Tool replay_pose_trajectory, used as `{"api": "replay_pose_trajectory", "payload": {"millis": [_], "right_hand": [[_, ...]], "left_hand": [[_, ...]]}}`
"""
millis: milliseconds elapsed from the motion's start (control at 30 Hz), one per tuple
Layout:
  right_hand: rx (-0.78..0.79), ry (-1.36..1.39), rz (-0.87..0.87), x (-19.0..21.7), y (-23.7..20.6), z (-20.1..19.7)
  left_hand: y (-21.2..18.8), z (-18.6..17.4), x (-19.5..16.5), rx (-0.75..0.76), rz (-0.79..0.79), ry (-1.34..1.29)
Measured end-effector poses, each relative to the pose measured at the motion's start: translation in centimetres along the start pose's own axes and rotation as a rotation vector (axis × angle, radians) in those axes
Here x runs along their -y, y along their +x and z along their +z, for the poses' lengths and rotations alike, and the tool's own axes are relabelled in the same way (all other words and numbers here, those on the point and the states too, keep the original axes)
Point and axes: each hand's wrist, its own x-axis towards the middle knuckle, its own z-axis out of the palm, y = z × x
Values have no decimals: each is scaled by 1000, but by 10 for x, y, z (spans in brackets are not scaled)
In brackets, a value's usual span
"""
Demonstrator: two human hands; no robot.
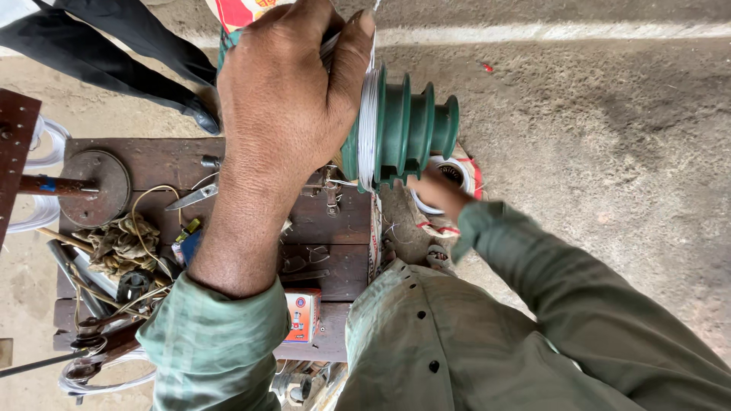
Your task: The person holds a green grooved pulley-like component mounted on a wooden board and winds white wire by hand around its grooves, guiding the wire from a spool. They cut the wire with scissors, tie the coil, and later unwind and rewrap the wire around the component.
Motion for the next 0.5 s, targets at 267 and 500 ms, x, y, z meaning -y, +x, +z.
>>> {"api": "replay_pose_trajectory", "payload": {"millis": [267,500], "right_hand": [[77,-858,-1066,117,-154,23],[-432,-716,-1354,243,-87,-102]], "left_hand": [[0,-3,-4,22,-44,-35],[-3,2,2,54,-88,30]]}}
